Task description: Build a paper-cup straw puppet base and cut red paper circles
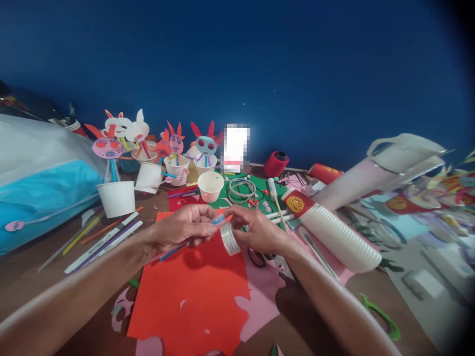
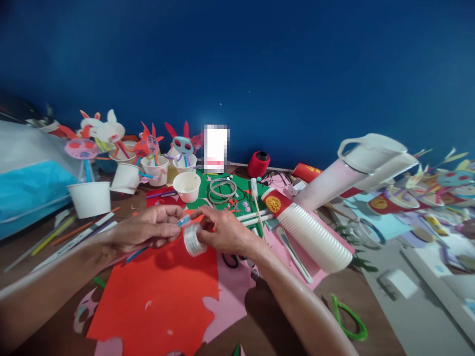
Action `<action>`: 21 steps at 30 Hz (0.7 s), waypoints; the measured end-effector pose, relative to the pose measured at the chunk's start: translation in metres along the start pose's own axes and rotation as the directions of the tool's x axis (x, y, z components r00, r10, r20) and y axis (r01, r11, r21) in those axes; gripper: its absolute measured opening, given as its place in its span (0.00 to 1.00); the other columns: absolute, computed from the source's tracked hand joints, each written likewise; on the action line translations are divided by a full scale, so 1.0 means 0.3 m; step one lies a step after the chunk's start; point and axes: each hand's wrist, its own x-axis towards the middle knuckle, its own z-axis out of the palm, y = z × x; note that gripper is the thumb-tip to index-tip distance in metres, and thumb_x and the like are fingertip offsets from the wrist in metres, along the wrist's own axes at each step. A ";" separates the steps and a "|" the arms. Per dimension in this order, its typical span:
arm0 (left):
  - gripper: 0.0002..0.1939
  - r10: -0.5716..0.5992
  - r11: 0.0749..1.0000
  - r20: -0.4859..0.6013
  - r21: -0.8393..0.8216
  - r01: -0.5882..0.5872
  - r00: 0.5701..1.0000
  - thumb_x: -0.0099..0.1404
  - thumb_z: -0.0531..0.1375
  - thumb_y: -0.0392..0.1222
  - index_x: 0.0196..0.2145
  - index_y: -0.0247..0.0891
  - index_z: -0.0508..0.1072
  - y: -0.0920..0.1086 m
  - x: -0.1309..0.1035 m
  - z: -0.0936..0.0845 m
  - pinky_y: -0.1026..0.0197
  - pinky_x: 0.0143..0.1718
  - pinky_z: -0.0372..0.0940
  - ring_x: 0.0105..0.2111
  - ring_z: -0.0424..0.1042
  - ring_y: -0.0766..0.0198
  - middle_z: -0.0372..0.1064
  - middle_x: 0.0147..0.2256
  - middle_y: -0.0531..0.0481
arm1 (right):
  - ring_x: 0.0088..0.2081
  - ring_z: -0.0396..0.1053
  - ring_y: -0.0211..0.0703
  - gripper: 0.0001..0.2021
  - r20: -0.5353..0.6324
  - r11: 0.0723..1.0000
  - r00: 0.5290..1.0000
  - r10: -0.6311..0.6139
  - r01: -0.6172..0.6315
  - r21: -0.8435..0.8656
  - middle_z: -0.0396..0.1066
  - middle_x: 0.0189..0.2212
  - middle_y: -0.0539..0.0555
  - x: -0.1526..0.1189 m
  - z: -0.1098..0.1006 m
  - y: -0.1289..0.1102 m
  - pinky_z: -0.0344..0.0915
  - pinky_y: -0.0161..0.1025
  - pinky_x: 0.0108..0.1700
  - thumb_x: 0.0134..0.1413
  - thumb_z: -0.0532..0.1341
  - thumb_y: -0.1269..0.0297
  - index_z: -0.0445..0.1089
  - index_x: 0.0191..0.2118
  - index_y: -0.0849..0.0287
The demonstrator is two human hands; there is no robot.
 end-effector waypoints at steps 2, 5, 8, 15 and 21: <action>0.12 0.013 1.000 0.024 0.003 -0.013 1.000 0.57 0.60 0.40 0.38 0.37 0.62 0.001 -0.002 0.000 0.71 0.17 0.50 0.18 0.55 0.75 0.62 0.24 0.56 | 0.25 0.64 0.34 0.17 0.004 1.000 1.000 -0.027 0.027 -0.008 0.66 0.23 0.45 -0.001 -0.003 -0.006 0.58 0.30 0.29 0.45 0.54 0.77 0.64 0.44 0.58; 0.11 0.034 0.998 0.043 0.055 -0.037 0.998 0.57 0.59 0.38 0.37 0.38 0.61 0.005 -0.004 0.001 0.70 0.18 0.53 0.18 0.58 0.74 0.62 0.24 0.57 | 0.27 0.64 0.34 0.16 0.012 0.998 0.998 -0.067 0.067 -0.021 0.66 0.25 0.46 -0.004 -0.006 -0.012 0.59 0.31 0.31 0.46 0.54 0.77 0.65 0.43 0.58; 0.11 0.052 0.989 0.037 0.137 -0.057 0.998 0.57 0.59 0.40 0.36 0.38 0.60 0.009 -0.004 0.004 0.69 0.19 0.56 0.19 0.60 0.73 0.62 0.24 0.57 | 0.27 0.63 0.34 0.14 0.037 0.996 0.996 -0.083 0.084 -0.029 0.66 0.26 0.47 -0.006 -0.010 -0.018 0.59 0.31 0.32 0.46 0.54 0.76 0.67 0.40 0.59; 0.09 0.156 0.928 -0.030 0.347 -0.137 0.987 0.57 0.60 0.40 0.35 0.37 0.64 0.003 -0.004 0.006 0.68 0.25 0.58 0.24 0.64 0.71 0.63 0.28 0.57 | 0.26 0.61 0.33 0.13 0.065 0.997 0.995 -0.070 0.067 0.040 0.65 0.24 0.47 -0.004 -0.014 -0.020 0.58 0.30 0.30 0.46 0.55 0.77 0.69 0.38 0.60; 0.12 0.313 0.809 -0.124 0.555 -0.195 0.942 0.58 0.59 0.46 0.37 0.38 0.64 0.004 -0.003 0.030 0.62 0.35 0.62 0.35 0.67 0.63 0.66 0.34 0.52 | 0.28 0.63 0.34 0.14 0.077 0.984 0.996 -0.047 0.033 0.174 0.68 0.29 0.49 -0.003 -0.006 0.004 0.60 0.31 0.32 0.47 0.56 0.78 0.69 0.40 0.60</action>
